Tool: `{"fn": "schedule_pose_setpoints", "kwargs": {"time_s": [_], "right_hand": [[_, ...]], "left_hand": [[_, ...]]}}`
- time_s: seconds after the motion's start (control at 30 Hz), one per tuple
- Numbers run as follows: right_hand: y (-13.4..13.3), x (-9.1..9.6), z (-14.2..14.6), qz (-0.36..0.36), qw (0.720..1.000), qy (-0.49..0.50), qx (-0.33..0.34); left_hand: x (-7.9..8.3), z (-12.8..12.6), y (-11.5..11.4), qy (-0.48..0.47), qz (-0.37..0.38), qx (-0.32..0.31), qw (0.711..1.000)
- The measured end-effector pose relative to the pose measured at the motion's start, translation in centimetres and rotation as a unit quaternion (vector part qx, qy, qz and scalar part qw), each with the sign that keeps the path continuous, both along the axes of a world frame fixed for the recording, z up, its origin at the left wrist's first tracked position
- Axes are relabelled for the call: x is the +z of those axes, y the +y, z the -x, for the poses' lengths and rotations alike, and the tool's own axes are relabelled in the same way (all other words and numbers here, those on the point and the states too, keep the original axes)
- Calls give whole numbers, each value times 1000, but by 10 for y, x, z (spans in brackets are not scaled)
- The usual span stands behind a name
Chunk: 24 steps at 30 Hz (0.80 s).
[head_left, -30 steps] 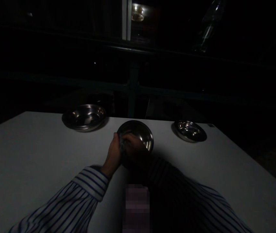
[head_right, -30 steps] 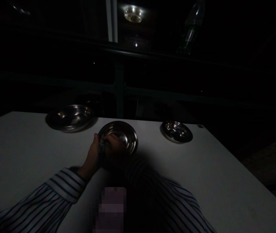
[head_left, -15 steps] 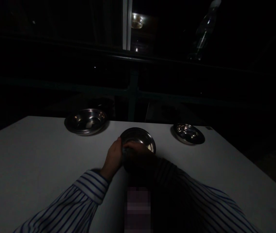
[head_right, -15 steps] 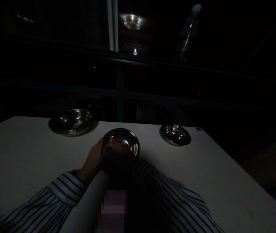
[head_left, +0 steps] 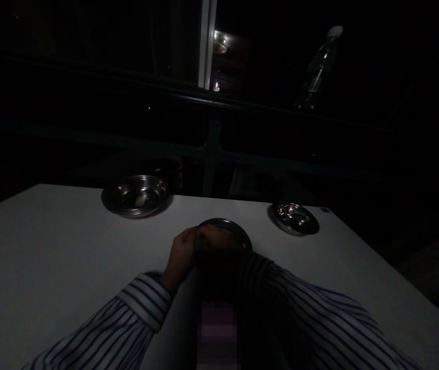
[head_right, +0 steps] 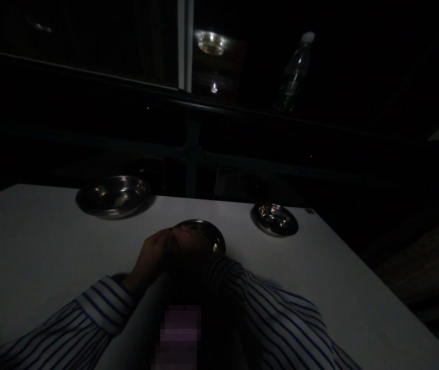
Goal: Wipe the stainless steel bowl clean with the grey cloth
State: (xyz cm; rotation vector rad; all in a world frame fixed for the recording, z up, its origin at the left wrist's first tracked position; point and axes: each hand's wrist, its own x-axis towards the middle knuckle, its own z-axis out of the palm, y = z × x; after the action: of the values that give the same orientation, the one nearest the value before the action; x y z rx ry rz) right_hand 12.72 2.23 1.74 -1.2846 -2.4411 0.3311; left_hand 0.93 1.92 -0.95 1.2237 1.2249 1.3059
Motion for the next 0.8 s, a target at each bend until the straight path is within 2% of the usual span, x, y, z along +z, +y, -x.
{"fn": "schedule_pose_setpoints", "kwargs": {"time_s": [0.17,0.27,0.33,0.43,0.6,0.67,0.8], "right_hand": [[11,17,-5,-5,994,-74,-80],[15,19,-12,-6,986,-96,-136],[17,19,-12,-3,984,-93,-150],[18,17,-4,12,990,-80,-113],[15,17,6,54,993,-98,33],[14,19,6,29,993,-110,39],[20,28,-1,-19,988,-153,1]], "left_hand": [[0,3,1,19,-1,-19,1000],[1,2,0,56,-18,-22,998],[2,2,0,77,-27,-23,996],[2,3,1,93,-41,-10,995],[3,6,3,126,-34,39,991],[5,6,4,128,-32,43,990],[5,5,5,117,-23,31,992]]}}
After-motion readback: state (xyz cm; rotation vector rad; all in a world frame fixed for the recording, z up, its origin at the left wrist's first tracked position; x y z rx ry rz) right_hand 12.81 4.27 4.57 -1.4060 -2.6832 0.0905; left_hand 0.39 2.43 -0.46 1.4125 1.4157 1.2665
